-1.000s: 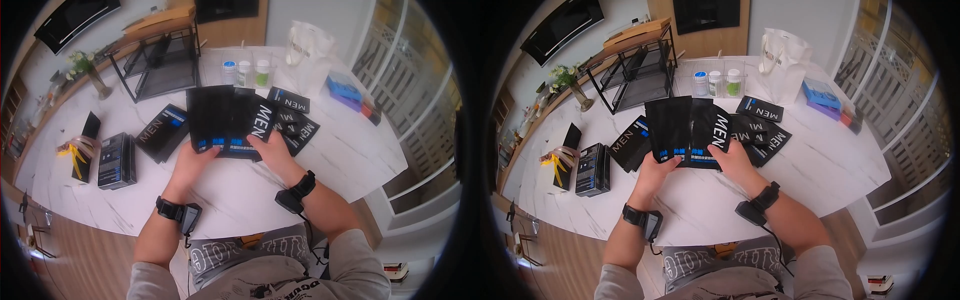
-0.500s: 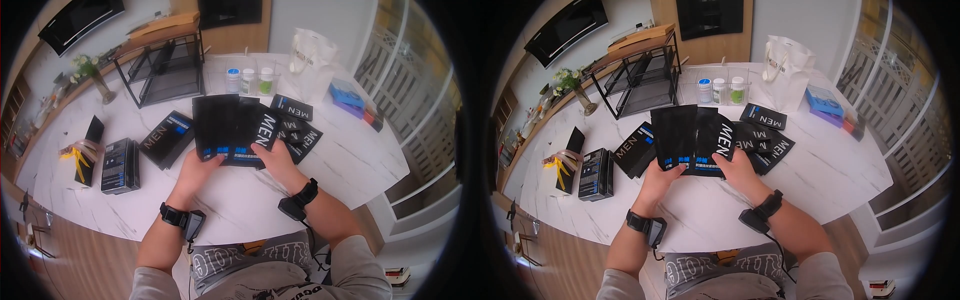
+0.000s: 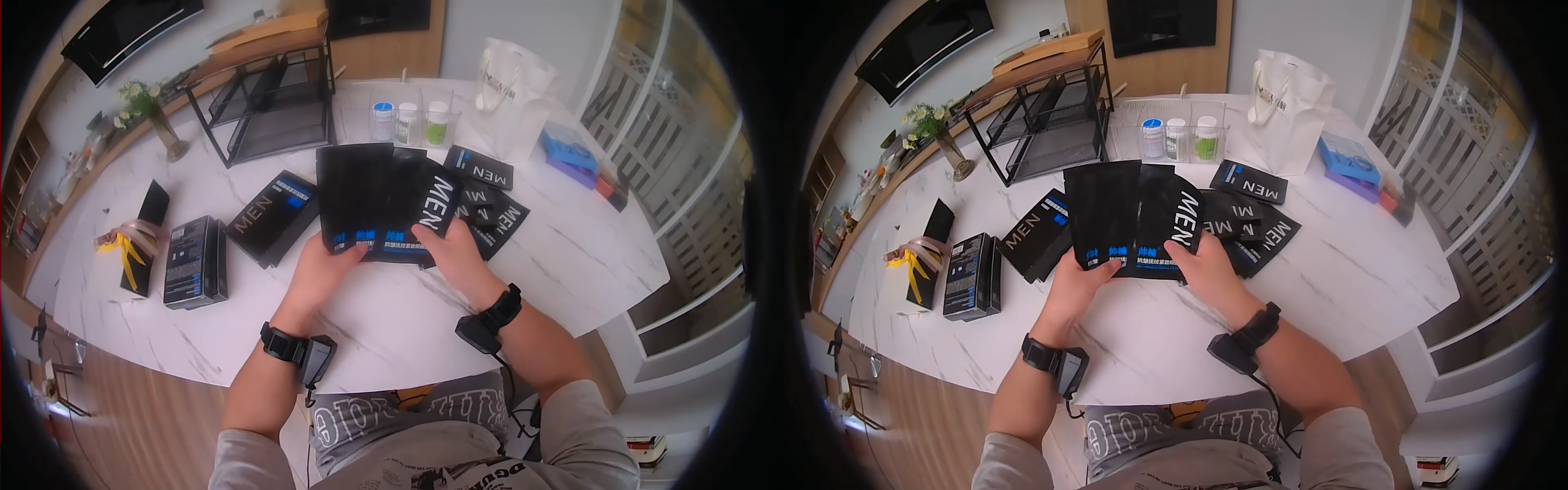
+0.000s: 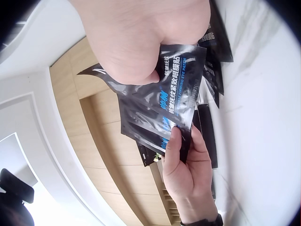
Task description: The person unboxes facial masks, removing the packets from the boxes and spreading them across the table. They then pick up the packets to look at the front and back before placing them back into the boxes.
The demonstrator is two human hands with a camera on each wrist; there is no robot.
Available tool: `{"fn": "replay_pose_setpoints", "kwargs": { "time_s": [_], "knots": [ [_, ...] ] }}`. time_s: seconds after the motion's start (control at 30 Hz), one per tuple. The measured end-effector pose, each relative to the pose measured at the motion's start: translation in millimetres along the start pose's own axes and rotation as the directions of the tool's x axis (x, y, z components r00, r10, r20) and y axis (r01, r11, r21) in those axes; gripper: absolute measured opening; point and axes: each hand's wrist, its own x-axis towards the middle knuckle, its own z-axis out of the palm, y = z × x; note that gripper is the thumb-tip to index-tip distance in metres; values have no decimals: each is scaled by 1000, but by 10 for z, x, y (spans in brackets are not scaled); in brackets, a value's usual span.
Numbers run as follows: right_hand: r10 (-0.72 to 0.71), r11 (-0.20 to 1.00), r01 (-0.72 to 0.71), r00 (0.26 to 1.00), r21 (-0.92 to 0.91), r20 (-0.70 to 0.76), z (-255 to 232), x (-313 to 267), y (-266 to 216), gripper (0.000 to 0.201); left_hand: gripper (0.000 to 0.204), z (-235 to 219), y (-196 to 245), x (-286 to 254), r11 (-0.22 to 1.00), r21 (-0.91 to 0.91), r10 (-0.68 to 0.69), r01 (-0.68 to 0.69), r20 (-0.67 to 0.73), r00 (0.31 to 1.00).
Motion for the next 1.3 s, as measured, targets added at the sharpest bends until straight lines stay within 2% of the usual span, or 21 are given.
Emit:
{"fn": "replay_pose_setpoints", "kwargs": {
  "time_s": [0.13,0.43,0.53,0.73,1.3],
  "knots": [
    [-31,999,31,1000,-39,0,-18,12,26,27,26,-3,-29,13,1000,-10,13,-13,-5,1000],
    [11,995,-4,998,104,-64,-28,8,-27,25,24,-41,-40,53,1000,-13,18,-19,-81,997],
    [27,992,-24,999,126,-21,-31,10,-40,24,24,-36,-43,45,998,-53,17,-21,-72,997],
    [-6,999,7,1000,50,-10,-36,15,10,23,25,-11,-40,48,997,-68,34,-39,-61,998],
    [-59,997,60,998,50,-16,-33,23,6,23,24,6,-4,22,994,-103,40,-46,-64,997]
  ]
}}
